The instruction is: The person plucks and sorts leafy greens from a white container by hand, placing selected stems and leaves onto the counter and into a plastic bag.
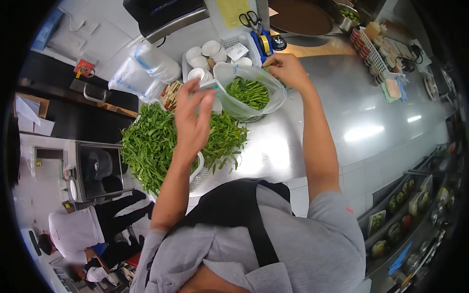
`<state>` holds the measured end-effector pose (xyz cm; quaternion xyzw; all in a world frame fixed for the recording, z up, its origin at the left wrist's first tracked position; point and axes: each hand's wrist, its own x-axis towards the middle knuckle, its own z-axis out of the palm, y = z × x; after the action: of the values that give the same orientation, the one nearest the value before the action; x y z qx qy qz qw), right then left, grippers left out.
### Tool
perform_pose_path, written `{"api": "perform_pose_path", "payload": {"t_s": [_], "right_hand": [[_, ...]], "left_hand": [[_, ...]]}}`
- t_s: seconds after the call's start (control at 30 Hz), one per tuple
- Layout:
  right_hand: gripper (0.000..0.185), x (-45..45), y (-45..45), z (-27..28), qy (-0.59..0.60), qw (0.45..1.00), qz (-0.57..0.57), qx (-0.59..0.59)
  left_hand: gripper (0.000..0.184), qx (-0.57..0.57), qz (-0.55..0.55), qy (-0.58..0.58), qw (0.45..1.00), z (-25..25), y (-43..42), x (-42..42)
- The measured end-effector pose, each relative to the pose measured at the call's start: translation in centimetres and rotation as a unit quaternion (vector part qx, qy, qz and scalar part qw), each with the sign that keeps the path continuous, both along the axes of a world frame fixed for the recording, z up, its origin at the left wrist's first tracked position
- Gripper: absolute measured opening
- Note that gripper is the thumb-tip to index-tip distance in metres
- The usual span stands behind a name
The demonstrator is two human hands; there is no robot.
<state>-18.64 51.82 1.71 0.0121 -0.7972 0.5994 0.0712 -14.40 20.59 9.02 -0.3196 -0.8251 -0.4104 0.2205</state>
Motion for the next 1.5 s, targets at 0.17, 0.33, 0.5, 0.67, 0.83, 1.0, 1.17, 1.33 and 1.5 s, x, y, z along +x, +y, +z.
{"api": "perform_pose_path", "payload": {"t_s": [0.17,0.33,0.5,0.67,0.83,1.0,1.17,1.33,1.5], "right_hand": [[0.018,3.8,-2.9,4.8,0.124,0.979,-0.107,-0.121],[0.018,8.1,-7.3,8.5,0.246,0.947,-0.146,-0.144],[0.027,7.5,-9.2,6.9,0.257,0.963,-0.078,0.033],[0.031,5.4,-7.7,2.1,0.154,0.958,-0.051,0.237],[0.019,9.6,-9.5,6.8,0.109,0.990,0.025,0.086],[0.012,12.5,-15.7,-2.1,-0.051,0.969,0.201,0.134],[0.012,13.0,-20.3,-8.7,-0.025,0.984,0.099,0.145],[0.011,12.3,-20.4,-11.6,0.011,0.990,0.059,0.130],[0.012,12.7,-19.4,-11.0,-0.019,0.991,0.059,0.119]], "left_hand": [[0.025,-0.165,0.031,0.028,0.985,-0.9,4.6,-5.7],[0.044,-0.216,0.002,-0.123,0.969,-0.5,4.8,-7.3],[0.059,-0.197,-0.039,-0.132,0.971,0.6,3.5,-7.0],[0.060,-0.192,-0.063,-0.101,0.974,0.2,2.0,-7.2],[0.054,-0.169,-0.094,-0.056,0.980,-0.8,1.2,-7.4],[0.042,-0.092,-0.114,-0.109,0.983,3.5,-0.4,-5.6],[0.038,-0.034,-0.104,-0.138,0.984,5.9,-4.1,-1.8],[0.034,0.043,-0.074,-0.186,0.979,3.0,-8.6,0.6],[0.027,0.100,0.049,-0.206,0.972,-3.2,-14.0,4.3]]}}
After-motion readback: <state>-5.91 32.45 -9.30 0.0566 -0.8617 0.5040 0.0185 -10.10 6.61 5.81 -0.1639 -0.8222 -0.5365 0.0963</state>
